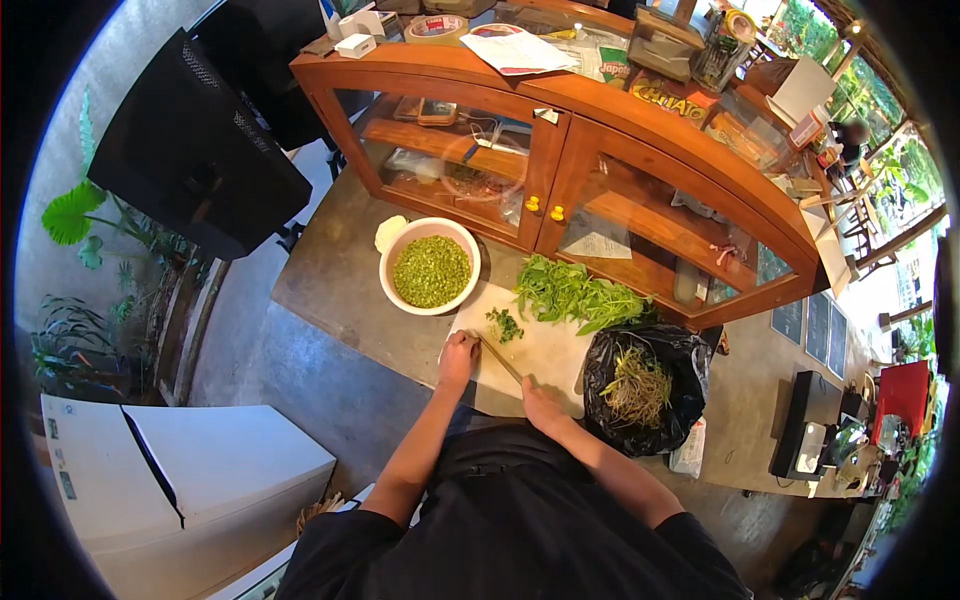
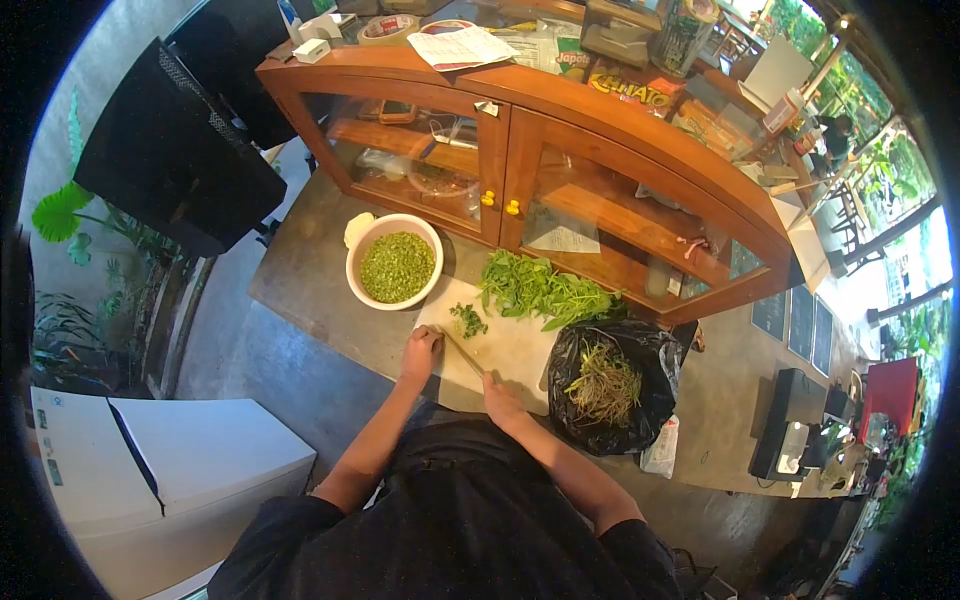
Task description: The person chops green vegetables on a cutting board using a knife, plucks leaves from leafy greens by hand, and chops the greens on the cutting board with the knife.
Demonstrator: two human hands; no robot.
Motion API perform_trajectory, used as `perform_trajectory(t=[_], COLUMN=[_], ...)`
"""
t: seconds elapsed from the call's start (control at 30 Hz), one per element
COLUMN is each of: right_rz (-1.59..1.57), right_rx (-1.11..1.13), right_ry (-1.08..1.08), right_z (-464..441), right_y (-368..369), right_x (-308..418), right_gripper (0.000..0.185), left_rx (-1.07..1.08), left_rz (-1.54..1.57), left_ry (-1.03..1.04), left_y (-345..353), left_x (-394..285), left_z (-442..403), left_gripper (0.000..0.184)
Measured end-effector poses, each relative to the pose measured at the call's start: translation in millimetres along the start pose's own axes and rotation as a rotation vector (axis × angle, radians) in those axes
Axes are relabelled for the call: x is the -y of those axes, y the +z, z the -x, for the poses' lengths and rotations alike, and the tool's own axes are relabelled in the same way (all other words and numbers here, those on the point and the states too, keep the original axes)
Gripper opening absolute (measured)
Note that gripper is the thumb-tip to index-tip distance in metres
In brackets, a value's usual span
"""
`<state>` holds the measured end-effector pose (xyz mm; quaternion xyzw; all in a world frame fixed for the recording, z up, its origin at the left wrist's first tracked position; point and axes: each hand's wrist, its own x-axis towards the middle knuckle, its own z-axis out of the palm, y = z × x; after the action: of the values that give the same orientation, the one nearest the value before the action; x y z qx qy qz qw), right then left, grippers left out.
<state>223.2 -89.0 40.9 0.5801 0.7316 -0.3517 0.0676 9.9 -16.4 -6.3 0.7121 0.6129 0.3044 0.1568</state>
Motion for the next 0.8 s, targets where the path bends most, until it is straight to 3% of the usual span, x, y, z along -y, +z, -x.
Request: perform_trajectory(t=[0.17, 0.4, 0.8], right_rz=[0.008, 0.036, -0.043], right_rx=[-0.021, -0.037, -0.045], right_ry=[0.047, -0.013, 0.055], right_z=[13.1, -5.7, 16.1], right_y=[9.0, 10.4, -11.1], right_x=[-5.7, 0.4, -2.5], right_gripper=[0.016, 0.016, 0.027], left_rx=[0.057, 0.111, 0.014], left_rz=[0.077, -0.015, 0.053], left_ry=[-0.139, -0.074, -0.081], left_y=[0.2, -4.0, 5.5], left_x=[4.7, 3.4, -5.8], left_z=[-0.9, -1.9, -4.0], left_gripper=[0.009, 0.012, 0.011])
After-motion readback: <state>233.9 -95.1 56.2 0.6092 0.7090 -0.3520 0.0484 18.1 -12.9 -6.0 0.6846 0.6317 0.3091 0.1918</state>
